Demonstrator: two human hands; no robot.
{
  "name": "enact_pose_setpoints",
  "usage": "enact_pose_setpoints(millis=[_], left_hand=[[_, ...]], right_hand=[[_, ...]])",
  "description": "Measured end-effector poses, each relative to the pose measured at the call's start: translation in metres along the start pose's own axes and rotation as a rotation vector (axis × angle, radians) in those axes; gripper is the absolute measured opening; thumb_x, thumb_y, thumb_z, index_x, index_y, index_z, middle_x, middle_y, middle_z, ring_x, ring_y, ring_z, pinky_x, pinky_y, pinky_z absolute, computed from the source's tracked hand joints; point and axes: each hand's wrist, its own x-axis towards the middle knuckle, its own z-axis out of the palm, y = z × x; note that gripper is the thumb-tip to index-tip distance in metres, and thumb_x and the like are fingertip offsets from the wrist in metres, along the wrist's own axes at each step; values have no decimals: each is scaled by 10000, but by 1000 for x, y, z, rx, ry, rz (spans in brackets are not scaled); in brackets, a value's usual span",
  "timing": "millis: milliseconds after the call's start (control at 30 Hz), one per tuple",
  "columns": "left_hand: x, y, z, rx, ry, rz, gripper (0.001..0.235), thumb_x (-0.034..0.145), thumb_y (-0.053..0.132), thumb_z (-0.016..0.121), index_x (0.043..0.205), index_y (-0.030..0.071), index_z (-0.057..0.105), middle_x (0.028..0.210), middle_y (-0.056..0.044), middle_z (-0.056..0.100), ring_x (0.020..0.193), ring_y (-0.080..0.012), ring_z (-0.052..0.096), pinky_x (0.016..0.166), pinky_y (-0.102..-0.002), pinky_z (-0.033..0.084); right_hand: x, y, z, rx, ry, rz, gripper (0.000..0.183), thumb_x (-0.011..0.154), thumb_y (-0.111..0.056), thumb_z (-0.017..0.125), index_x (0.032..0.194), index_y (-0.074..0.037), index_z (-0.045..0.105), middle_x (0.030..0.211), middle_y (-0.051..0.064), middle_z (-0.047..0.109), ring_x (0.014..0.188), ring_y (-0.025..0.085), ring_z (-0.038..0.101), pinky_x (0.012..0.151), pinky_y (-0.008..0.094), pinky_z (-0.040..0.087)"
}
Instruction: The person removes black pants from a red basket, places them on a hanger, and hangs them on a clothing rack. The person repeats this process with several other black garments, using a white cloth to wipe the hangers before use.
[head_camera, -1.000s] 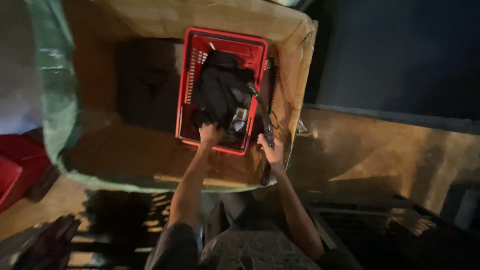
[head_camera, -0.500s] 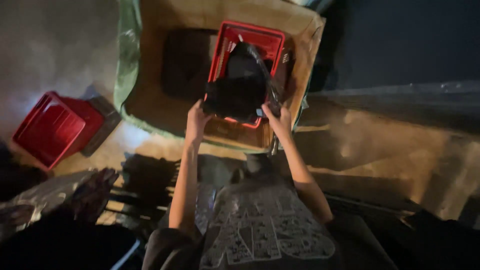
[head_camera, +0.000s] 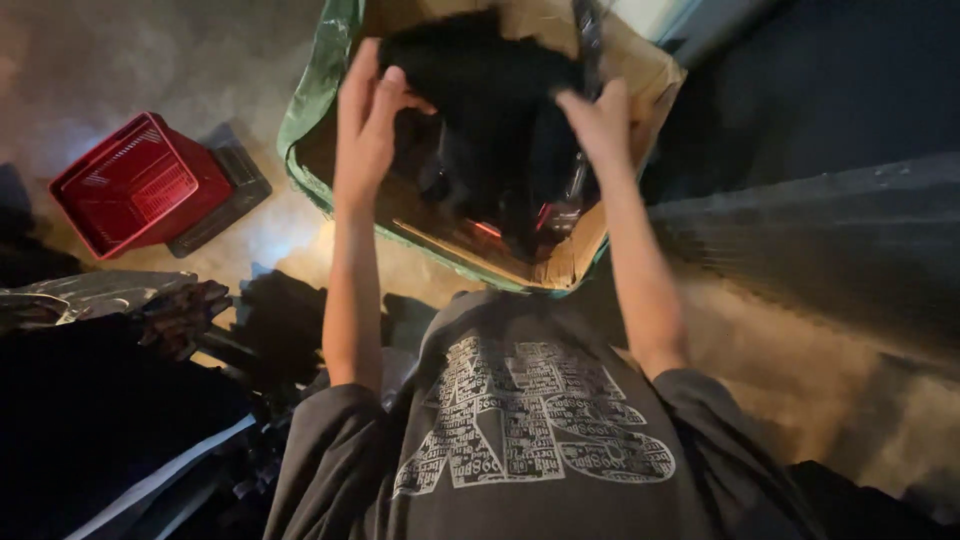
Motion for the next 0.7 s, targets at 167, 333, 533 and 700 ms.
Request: enact_pose_setpoints(millis=[167,333,533,700], left_hand=[[-22,16,-17,132,145,91,518,1131,165,591,1562,-30,379,1209,-69,596,1005,-181,661,919,-402,605],[-69,49,-20,30,185,80,340,1101,160,573,1396,-1,519,1169,-69,661,1024,-176,678,893,-329,567],[-170,0,-76,108,305,106,209,1143,157,658,1250,-1,573,1153,-61,582,1005,-163,609,873,-303,531],[-277,-93,-119,562,694,-20,742,874,192,776,1477,21,379,1377,-111,553,1201,-258,610,899,-347,573]], right_hand=[[33,-63,-24,483,-311,-87,246,1017,-12,815,922,6,589,726,55,593,536,126,558,515,268,411],[42,-150,-5,863,-402,53,277,904,15,722,1129,-49,573,796,18,627,566,117,557,516,272,439],[47,-186,56,1076,-741,-45,88,987,-29,646,1046,-54,586,768,63,602,585,170,557,548,302,447],[11,-260,114,1193,-852,105,110,939,-63,673,898,-84,574,712,33,561,518,162,515,494,312,430]])
